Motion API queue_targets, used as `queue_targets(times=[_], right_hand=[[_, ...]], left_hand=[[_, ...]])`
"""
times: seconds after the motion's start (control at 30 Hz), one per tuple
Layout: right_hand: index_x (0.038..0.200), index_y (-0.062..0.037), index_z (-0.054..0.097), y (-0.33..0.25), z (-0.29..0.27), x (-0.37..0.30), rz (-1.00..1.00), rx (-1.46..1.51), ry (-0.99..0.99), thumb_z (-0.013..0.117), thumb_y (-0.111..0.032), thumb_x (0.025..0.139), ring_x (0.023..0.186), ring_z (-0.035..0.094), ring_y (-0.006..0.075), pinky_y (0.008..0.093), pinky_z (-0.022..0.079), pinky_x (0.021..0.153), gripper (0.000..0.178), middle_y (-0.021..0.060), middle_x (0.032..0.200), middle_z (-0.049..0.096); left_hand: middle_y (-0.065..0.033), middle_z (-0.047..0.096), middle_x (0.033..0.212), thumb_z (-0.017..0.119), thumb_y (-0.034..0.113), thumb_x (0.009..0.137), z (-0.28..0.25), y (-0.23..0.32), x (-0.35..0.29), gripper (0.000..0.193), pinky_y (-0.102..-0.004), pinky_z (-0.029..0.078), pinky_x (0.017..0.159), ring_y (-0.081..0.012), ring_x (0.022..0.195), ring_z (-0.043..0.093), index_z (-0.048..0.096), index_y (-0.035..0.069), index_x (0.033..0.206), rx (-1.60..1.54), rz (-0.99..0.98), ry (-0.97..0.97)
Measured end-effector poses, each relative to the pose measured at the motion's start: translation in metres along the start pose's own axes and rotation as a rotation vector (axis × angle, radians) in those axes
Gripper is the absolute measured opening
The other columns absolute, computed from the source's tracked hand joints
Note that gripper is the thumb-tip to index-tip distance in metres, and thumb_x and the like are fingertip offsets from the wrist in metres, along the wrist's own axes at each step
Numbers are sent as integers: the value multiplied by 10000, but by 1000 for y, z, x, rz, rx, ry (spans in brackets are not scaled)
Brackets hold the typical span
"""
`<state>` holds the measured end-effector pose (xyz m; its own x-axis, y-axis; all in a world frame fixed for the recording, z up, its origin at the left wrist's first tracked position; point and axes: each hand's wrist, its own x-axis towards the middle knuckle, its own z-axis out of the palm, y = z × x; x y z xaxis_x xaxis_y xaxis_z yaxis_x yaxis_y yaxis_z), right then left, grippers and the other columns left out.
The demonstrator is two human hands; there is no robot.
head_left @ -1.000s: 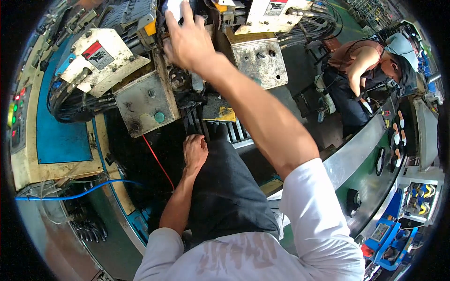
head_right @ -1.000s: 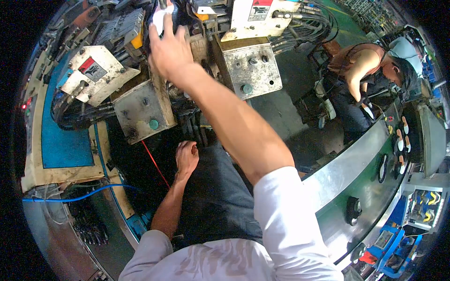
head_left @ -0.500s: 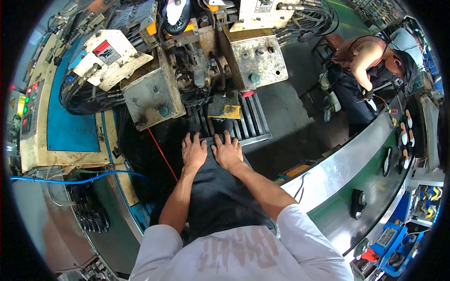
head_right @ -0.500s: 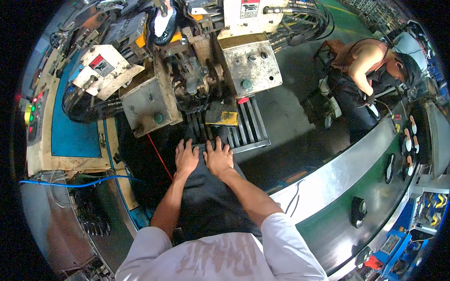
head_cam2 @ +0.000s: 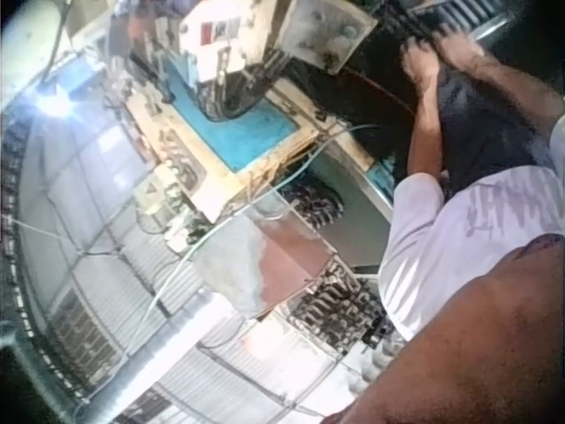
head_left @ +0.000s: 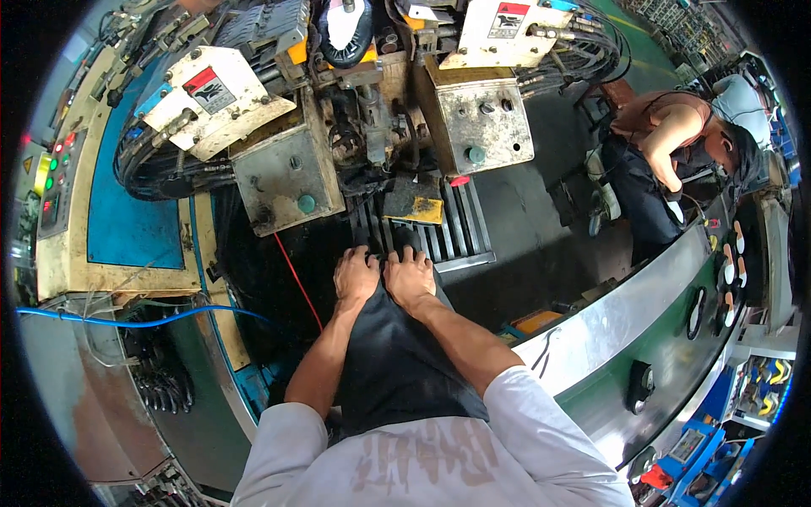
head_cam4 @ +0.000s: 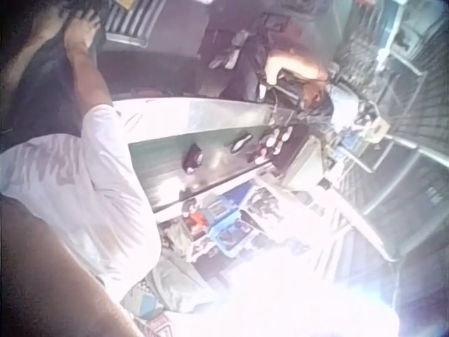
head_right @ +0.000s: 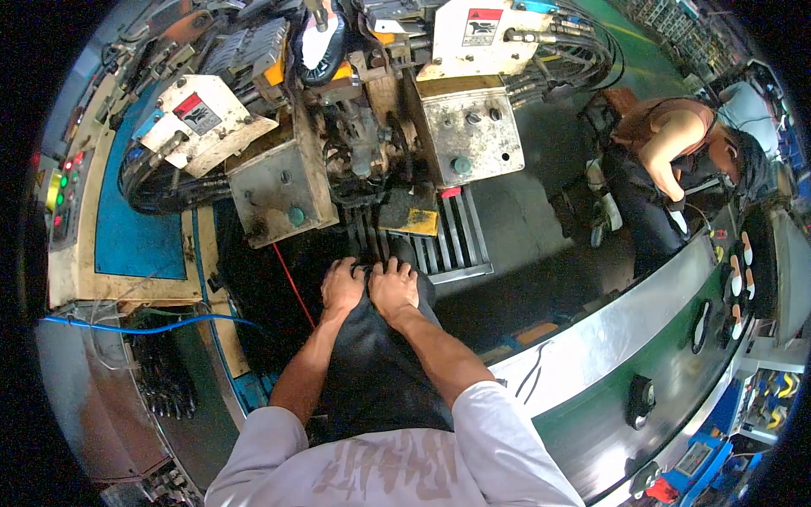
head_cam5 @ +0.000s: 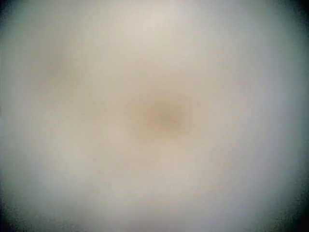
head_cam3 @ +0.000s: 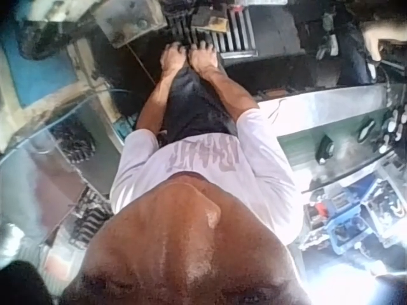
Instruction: Operate a shoe lasting machine to shape the upper of the shoe over the last.
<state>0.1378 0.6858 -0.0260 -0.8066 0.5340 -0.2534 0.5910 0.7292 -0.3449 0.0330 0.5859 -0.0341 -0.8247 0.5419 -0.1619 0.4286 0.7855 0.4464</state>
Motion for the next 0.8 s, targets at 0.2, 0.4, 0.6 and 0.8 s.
queue_targets(times=[0.2,0.4,0.6,0.8], right_hand=[[1187,-66,707,13,-6,5,2,-47,88,543,-316,1049,1184,638,475,593,540,984,330,216,1277,659],[1219,-67,684,13,4,-2,-9,-18,103,528,-327,1063,1191,604,492,608,513,1003,341,236,1293,626],[1295,-99,686,30,-7,-18,15,-34,144,537,-373,1086,1223,592,492,611,500,1033,376,230,1333,620],[1355,-108,664,22,-4,-30,-17,-4,154,545,-397,1090,1243,585,491,608,482,1062,410,236,1423,588]], left_hand=[[-236,737,1211,631,300,991,5,19,11,332,-545,552,994,-447,1149,688,751,48,1170,-28,38,-23],[-244,743,1174,631,298,985,12,9,8,320,-566,553,970,-462,1120,695,757,46,1137,-31,35,-42],[-233,753,1170,632,334,992,19,15,0,349,-562,552,999,-470,1132,698,788,64,1147,-39,67,1],[-242,732,1238,623,362,1009,21,-2,-10,371,-558,539,1023,-469,1163,679,785,73,1177,-22,45,16]])
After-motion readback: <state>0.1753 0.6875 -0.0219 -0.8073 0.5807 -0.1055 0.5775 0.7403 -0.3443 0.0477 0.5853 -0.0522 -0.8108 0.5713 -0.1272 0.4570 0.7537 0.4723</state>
